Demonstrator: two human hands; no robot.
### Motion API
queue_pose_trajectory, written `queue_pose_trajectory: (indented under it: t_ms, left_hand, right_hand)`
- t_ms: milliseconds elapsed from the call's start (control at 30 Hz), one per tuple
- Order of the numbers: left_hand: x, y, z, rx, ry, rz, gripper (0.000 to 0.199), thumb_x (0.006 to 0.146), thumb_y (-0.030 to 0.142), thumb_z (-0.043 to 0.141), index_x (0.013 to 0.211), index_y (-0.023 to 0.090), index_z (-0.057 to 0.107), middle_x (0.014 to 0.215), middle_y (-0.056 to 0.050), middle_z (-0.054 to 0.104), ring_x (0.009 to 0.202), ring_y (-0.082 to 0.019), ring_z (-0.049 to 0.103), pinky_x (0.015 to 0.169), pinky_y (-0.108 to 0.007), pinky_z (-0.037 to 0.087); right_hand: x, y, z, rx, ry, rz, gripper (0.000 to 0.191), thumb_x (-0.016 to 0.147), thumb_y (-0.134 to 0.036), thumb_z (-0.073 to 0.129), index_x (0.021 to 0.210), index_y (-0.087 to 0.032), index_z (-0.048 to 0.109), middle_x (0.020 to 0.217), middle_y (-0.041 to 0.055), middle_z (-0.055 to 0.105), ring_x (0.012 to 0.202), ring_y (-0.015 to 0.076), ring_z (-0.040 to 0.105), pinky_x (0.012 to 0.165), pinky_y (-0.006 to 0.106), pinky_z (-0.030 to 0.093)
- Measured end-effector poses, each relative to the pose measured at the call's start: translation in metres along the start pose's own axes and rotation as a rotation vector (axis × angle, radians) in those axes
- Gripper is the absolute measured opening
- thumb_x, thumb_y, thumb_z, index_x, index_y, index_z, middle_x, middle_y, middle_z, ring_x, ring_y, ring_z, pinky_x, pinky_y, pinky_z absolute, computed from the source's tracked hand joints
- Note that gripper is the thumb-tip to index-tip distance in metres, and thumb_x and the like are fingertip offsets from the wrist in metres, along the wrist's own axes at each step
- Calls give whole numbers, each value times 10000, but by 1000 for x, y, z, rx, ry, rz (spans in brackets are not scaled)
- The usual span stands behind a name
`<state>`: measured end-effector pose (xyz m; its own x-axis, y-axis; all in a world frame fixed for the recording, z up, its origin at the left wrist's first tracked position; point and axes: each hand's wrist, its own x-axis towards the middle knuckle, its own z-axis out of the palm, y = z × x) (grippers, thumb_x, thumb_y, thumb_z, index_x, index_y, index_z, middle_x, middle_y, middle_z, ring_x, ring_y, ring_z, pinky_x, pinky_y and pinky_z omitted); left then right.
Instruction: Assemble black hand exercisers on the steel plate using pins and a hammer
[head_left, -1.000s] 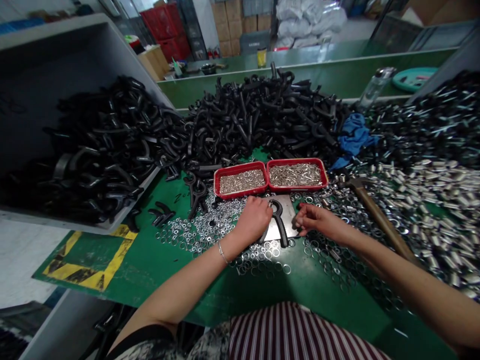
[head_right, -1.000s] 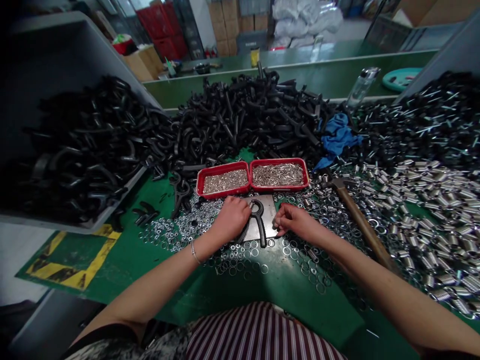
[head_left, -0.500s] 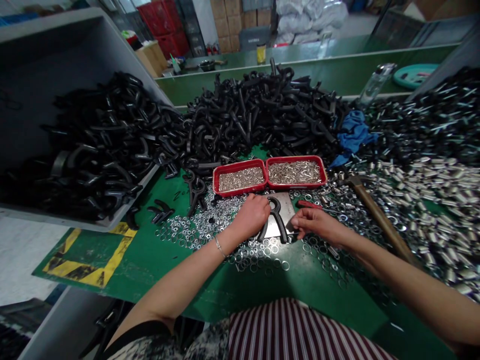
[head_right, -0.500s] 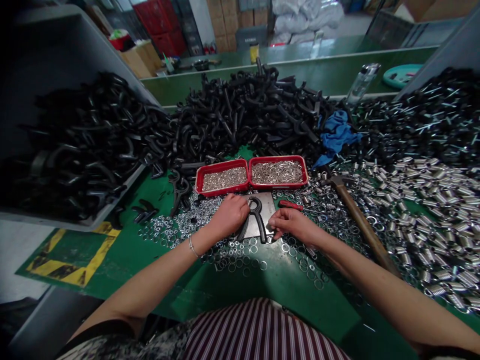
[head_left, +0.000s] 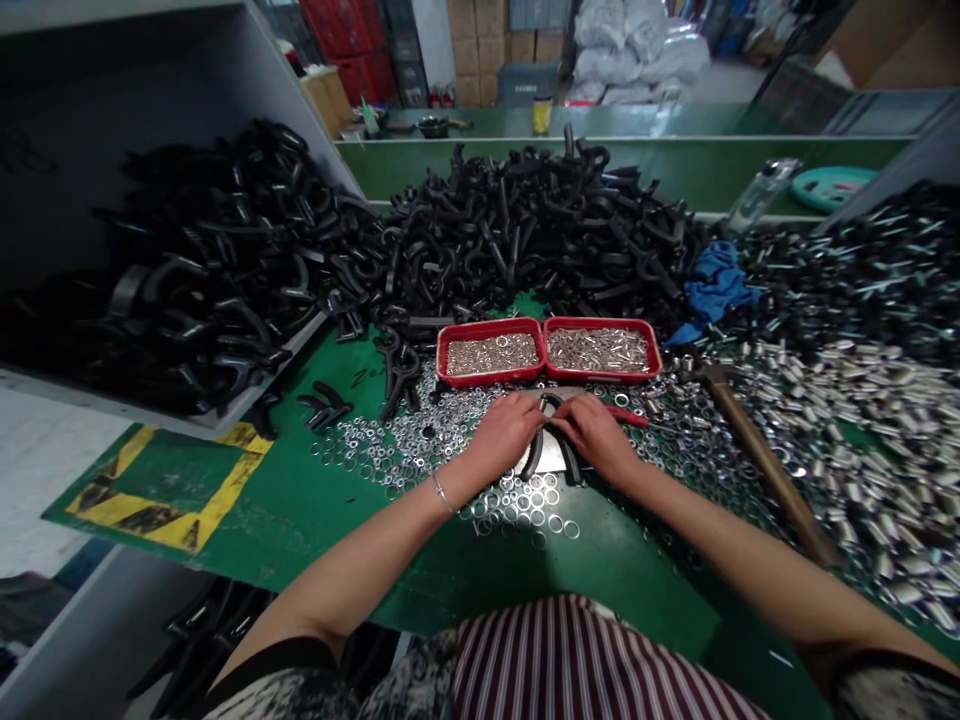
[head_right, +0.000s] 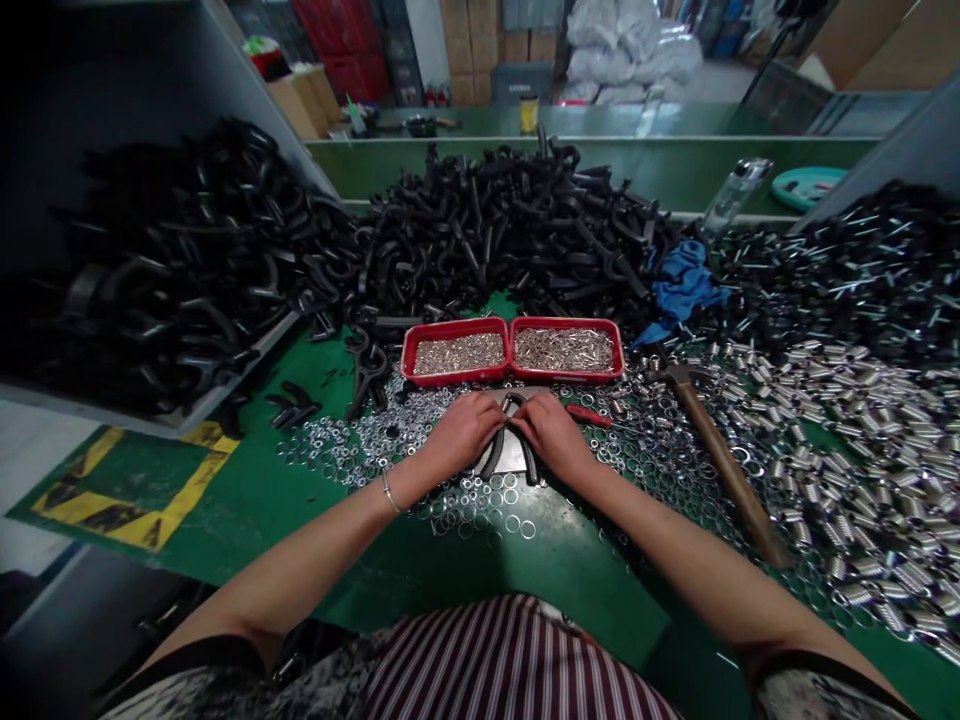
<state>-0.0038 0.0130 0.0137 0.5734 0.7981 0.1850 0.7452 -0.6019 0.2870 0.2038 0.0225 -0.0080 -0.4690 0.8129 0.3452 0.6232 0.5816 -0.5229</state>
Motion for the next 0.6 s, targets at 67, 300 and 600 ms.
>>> queue_pose_trajectory:
  t_ms: [67,300,600]
  left_hand:
    - [-3,-2,5,-164,64,-61,182,989,223,530,1037,172,698,1057,-74,686,1058,-229,584,969,-407,460]
    - [-16,-16,7,-488,273,-253,167,966,153,547,1030,180,699,1053,-63,683,1036,-179,635,980,-400,514]
    - [2,-43,-38,-349,348,-183,186,977,183,532,1050,175,702,1067,-70,690,1047,-175,635,980,-360,515]
  right_hand:
    - [2,-1,5,-46,0,-42,175,993,-304,525,895,-206,632,915,113,641,928,280,576,867,453,504]
    - [6,-4,2,-150,-75,-110,231,1013,-283,471,919,-186,658,950,140,642,962,289,561,881,464,511]
    - [1,0,-26,-56,-150,-68,246,1023,-316,440,1123,-220,644,1130,115,675,1080,267,590,983,431,489]
